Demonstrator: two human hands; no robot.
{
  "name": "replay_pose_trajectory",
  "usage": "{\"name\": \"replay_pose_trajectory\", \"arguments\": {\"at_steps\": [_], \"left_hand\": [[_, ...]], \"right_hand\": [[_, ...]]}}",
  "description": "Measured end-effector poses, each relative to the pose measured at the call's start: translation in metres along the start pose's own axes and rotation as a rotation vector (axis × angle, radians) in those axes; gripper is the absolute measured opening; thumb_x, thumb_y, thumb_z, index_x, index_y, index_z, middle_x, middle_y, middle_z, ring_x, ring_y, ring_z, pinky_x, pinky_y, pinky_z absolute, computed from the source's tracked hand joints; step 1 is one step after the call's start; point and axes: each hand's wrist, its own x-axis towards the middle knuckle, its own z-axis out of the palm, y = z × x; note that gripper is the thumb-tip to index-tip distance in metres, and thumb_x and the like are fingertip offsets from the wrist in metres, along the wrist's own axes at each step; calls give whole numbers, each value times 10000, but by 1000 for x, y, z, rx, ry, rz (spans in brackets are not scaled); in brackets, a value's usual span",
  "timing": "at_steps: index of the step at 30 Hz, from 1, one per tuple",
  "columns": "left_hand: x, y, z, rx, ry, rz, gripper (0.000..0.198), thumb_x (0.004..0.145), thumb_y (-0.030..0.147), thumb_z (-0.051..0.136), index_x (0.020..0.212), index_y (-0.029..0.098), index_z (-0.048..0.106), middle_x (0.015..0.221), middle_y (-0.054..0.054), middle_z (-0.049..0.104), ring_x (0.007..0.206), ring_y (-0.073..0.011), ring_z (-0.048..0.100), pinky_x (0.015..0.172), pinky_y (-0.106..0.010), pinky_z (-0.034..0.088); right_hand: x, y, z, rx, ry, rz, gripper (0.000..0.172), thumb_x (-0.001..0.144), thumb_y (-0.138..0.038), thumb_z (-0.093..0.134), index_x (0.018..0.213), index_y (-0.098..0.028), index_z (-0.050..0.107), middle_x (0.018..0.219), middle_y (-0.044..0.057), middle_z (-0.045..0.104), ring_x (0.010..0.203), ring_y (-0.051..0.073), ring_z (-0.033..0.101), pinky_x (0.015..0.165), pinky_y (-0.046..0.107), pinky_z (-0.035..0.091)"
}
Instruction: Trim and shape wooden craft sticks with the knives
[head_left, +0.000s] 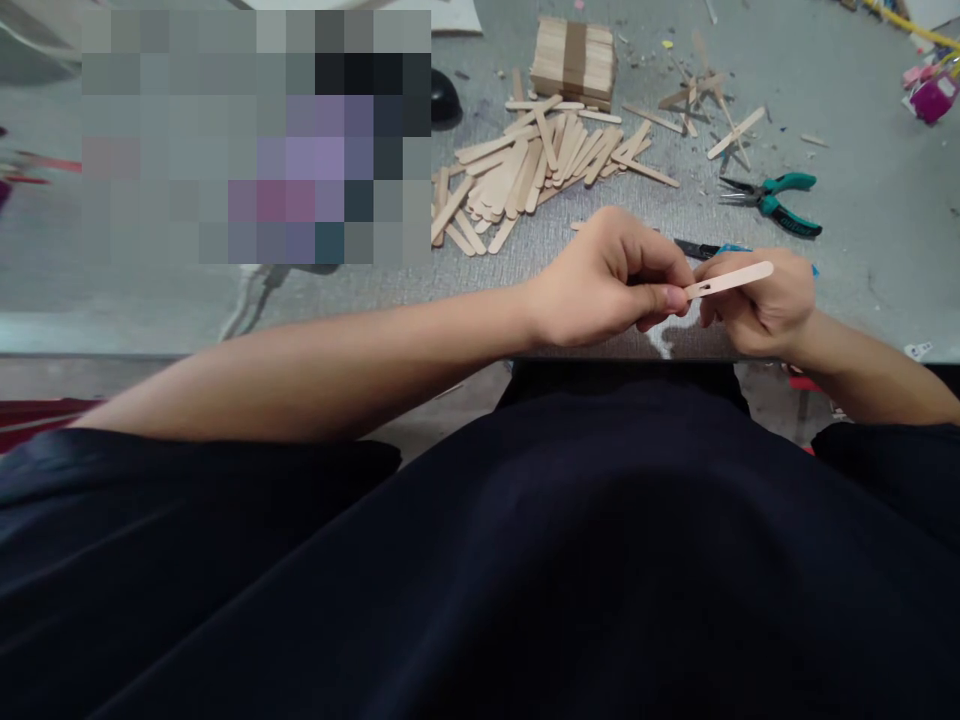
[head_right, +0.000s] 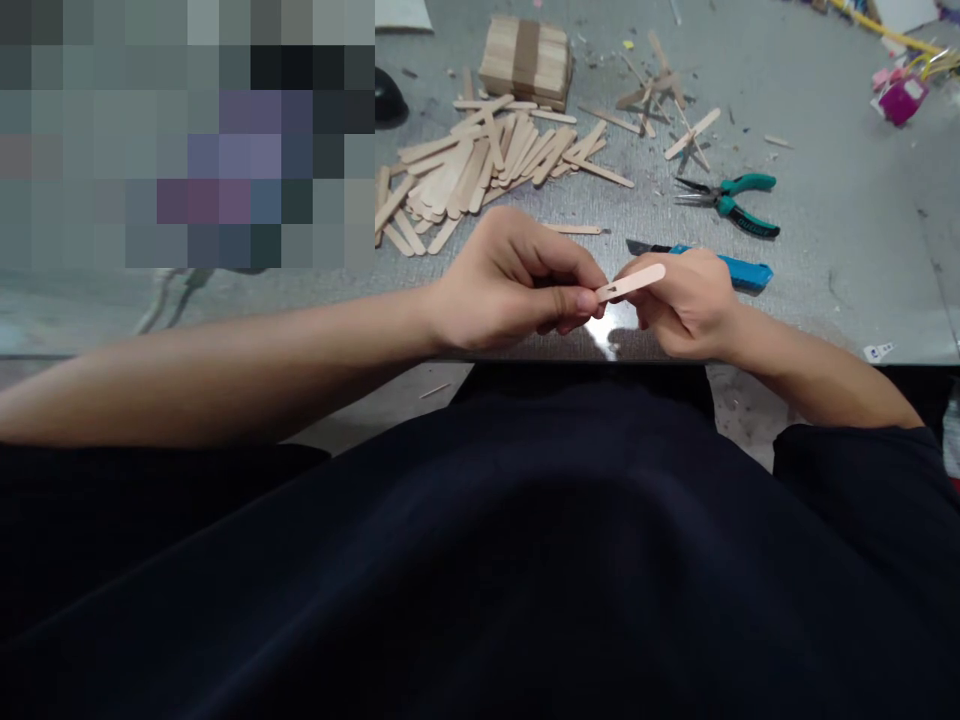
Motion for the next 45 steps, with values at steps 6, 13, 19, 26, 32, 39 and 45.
{"name": "replay_pose_trajectory", "arguments": {"at_steps": [6, 13, 19, 26, 32, 39, 45], "left_hand": [[1, 3, -4, 9, -18, -22, 401, 1023, 493, 1051, 833, 230, 814, 555, 25, 636, 526, -142, 624, 559, -272, 575], [4, 7, 2, -48, 52, -16, 472, 1013, 595, 1075, 888, 203, 845, 631, -14, 700, 587, -167, 680, 560, -293, 584], [4, 2, 1, -3, 52, 5, 576, 1031, 743, 1041, 905, 222, 832, 656, -12, 709, 608, -177, 697, 606, -314, 601], [5, 7, 1, -37, -103, 110, 626, 1056, 784, 1021, 885, 205, 854, 718, -35, 779, 626, -167, 730, 644, -312, 618], [5, 2, -3, 19, -108, 14, 451, 1004, 632, 1092, 924, 245, 873, 739, -35, 805, 755, -218, 806, 738, -332, 657], [5, 4, -3, 84, -194, 153, 307, 1115, 399, 934, 871, 235, 844, 746, -34, 819, 668, -160, 732, 683, -299, 595], [-3, 10, -1, 129, -248, 149, 188, 1120, 228, 812, 934, 208, 833, 795, -6, 831, 709, -115, 762, 716, -220, 566]], "right_hand": [[-5, 0, -2, -21, -38, 86, 340, 1327, -351, 548, 1256, -328, 880, 845, -12, 910, 685, 191, 861, 644, 330, 625], [-1, 3, 8, 36, 174, 87, 270, 1336, -576, 658, 1373, -371, 830, 860, -61, 904, 523, 169, 771, 480, 304, 501], [-1, 0, 12, 160, 187, 85, 88, 1299, -465, 746, 1309, -378, 762, 806, -73, 871, 533, 172, 790, 479, 311, 501], [-10, 5, 1, 291, -164, 365, 590, 1237, -945, 560, 1091, -387, 683, 918, 29, 912, 816, 273, 920, 653, 412, 689], [-13, 6, -2, 318, -99, 104, 258, 1322, -602, 644, 1236, -378, 739, 1114, 21, 965, 913, 209, 941, 731, 334, 698], [-11, 13, 8, 88, -51, -88, 421, 1387, -669, 463, 1274, -369, 735, 1049, -13, 912, 840, 173, 914, 660, 303, 639], [5, 2, 12, 120, 77, -204, 218, 1372, -432, 592, 1203, -323, 677, 938, -66, 874, 688, 125, 847, 577, 241, 544]]}}
